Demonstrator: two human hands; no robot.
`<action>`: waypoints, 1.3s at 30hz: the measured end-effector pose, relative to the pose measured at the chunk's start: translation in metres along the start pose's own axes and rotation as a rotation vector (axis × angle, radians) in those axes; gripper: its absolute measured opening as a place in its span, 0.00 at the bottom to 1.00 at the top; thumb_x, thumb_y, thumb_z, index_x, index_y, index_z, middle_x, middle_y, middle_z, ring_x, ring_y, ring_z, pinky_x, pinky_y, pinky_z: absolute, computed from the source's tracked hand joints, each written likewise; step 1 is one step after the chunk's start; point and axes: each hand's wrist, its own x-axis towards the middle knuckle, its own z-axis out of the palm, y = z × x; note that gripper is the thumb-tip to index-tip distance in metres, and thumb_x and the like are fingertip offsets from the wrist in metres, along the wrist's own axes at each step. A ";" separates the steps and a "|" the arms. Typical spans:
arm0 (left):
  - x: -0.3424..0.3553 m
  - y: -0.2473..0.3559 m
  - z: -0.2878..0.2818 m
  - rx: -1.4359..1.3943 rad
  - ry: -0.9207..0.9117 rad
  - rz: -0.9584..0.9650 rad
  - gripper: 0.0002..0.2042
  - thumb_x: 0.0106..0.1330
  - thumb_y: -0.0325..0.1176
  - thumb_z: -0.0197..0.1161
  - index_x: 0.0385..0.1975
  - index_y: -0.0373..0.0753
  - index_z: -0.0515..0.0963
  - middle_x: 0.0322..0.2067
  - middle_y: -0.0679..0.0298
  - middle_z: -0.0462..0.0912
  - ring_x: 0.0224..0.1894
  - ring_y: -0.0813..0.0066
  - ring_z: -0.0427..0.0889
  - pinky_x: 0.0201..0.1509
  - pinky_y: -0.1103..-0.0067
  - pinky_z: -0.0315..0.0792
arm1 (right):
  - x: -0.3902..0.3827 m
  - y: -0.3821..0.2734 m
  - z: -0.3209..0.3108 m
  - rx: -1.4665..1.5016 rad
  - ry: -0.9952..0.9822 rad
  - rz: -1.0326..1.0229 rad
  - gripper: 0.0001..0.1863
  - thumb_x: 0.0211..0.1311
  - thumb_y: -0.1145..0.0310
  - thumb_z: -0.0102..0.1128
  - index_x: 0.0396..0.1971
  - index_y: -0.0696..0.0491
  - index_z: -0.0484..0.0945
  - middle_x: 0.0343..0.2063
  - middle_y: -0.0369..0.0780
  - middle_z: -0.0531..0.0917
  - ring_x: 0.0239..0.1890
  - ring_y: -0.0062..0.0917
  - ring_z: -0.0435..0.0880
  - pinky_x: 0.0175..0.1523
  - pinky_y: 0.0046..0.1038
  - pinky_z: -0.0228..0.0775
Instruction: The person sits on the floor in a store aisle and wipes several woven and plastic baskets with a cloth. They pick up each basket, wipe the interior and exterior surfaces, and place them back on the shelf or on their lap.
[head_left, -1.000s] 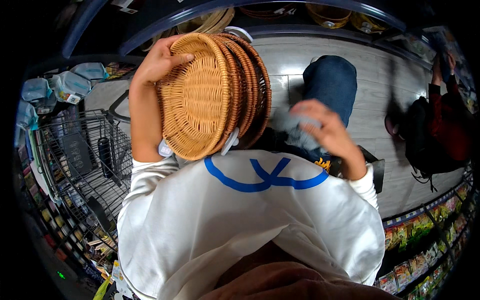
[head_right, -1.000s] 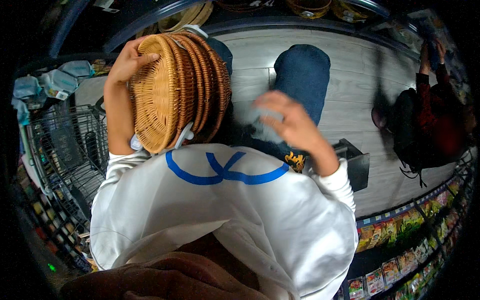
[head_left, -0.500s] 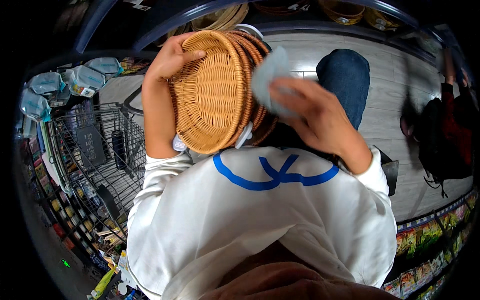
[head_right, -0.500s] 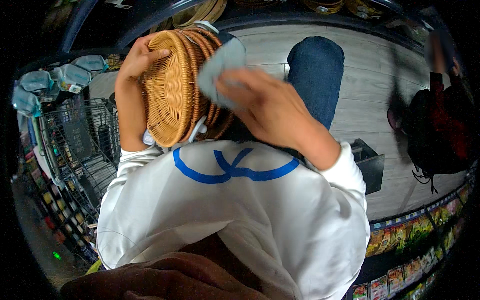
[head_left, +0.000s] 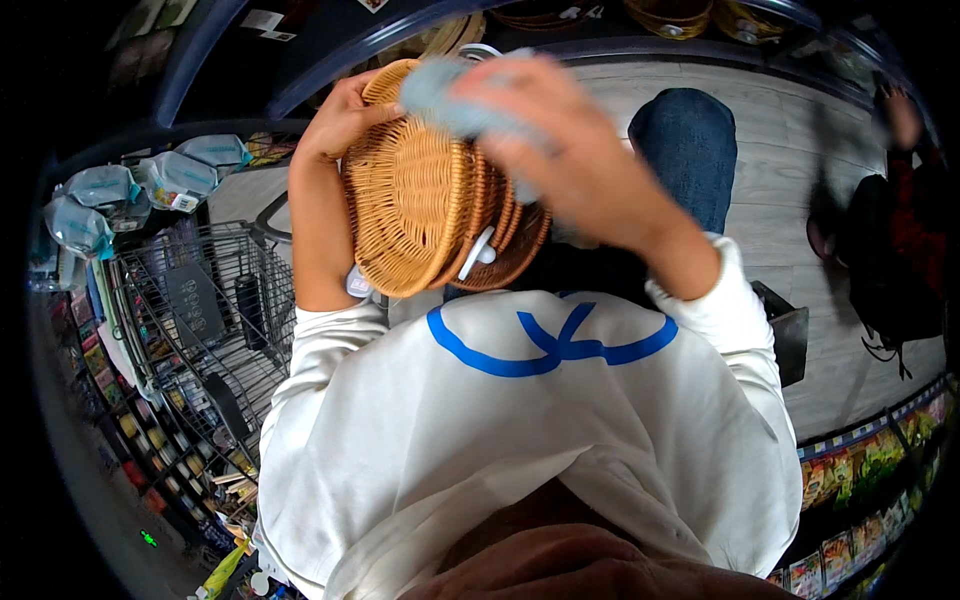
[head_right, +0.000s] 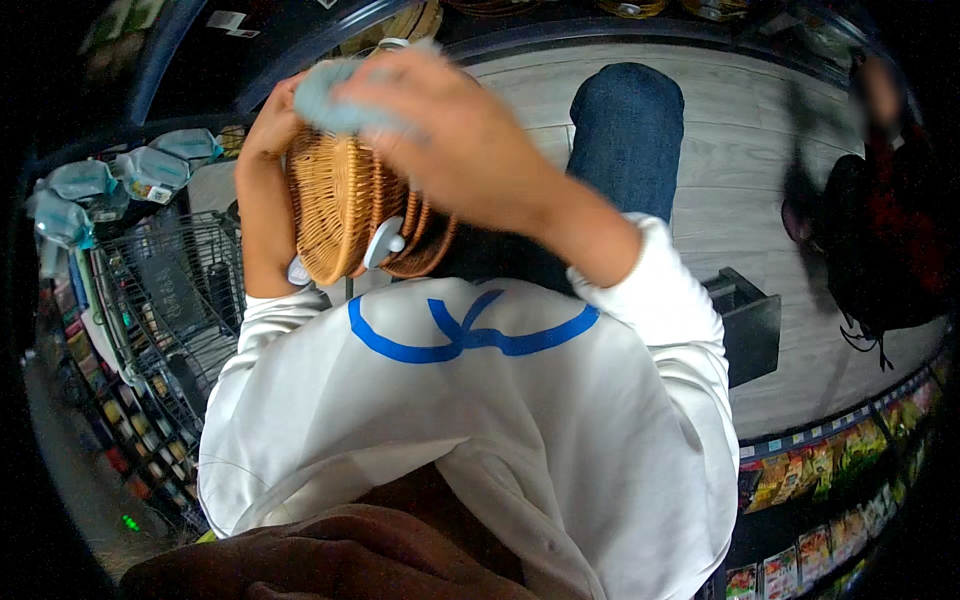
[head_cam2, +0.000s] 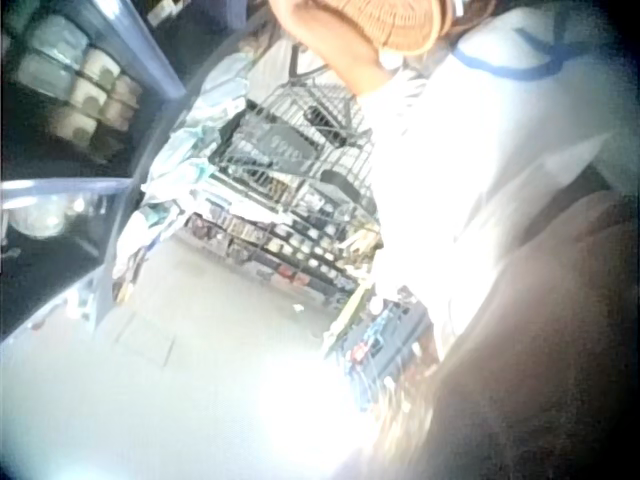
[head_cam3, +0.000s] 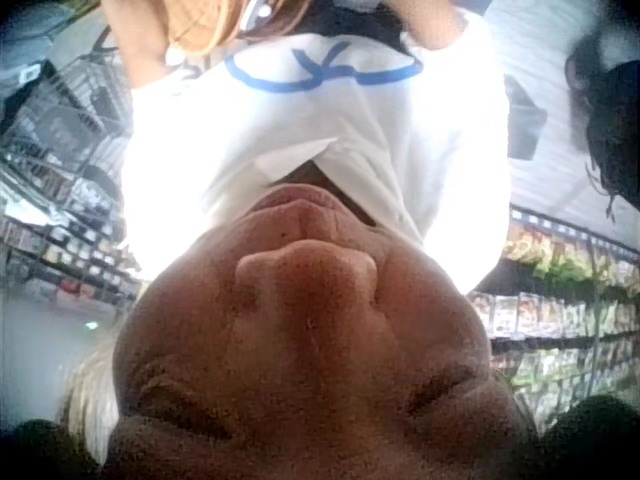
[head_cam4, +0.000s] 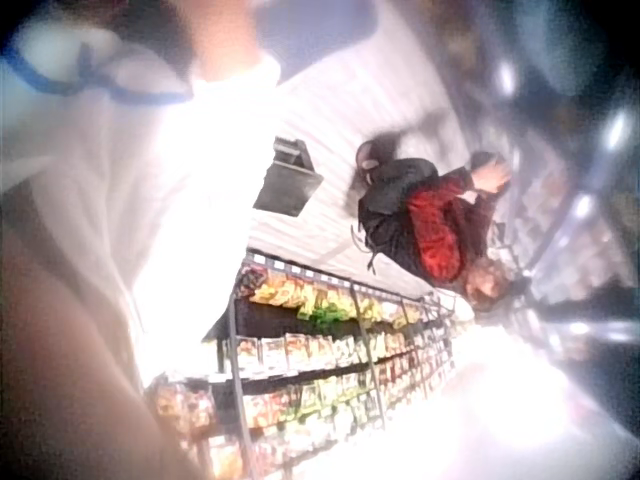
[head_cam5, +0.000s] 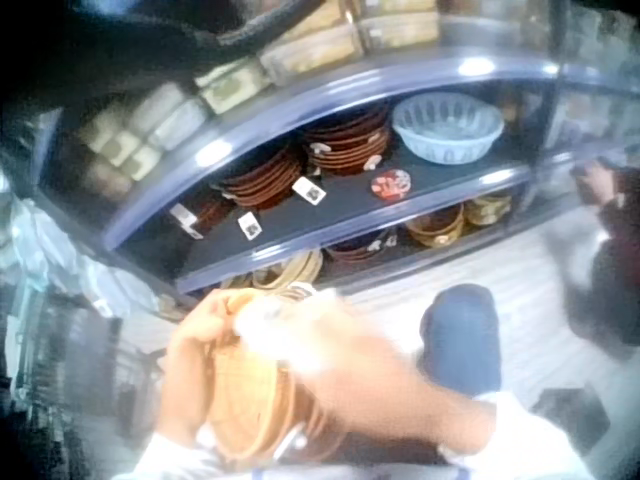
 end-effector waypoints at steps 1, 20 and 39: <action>0.001 -0.002 -0.003 -0.014 -0.008 0.005 0.19 0.56 0.20 0.60 0.50 0.33 0.73 0.40 0.62 0.81 0.39 0.76 0.80 0.44 0.78 0.75 | -0.001 -0.014 0.016 -0.080 -0.007 -0.007 0.19 0.52 0.75 0.54 0.48 0.50 0.74 0.48 0.40 0.72 0.48 0.34 0.73 0.50 0.30 0.69; 0.021 0.099 0.035 0.702 -0.469 0.638 0.18 0.55 0.26 0.58 0.48 0.38 0.75 0.49 0.58 0.76 0.51 0.61 0.76 0.57 0.70 0.69 | -0.035 0.064 -0.065 0.686 0.402 0.867 0.20 0.61 0.65 0.53 0.53 0.56 0.71 0.43 0.42 0.79 0.43 0.24 0.79 0.46 0.23 0.71; -0.027 0.040 0.002 0.134 -0.106 -0.072 0.38 0.46 0.35 0.72 0.60 0.37 0.62 0.53 0.57 0.71 0.56 0.68 0.68 0.61 0.71 0.62 | -0.057 0.034 -0.019 0.336 0.104 0.673 0.18 0.62 0.65 0.53 0.50 0.56 0.72 0.47 0.43 0.72 0.51 0.29 0.70 0.57 0.28 0.60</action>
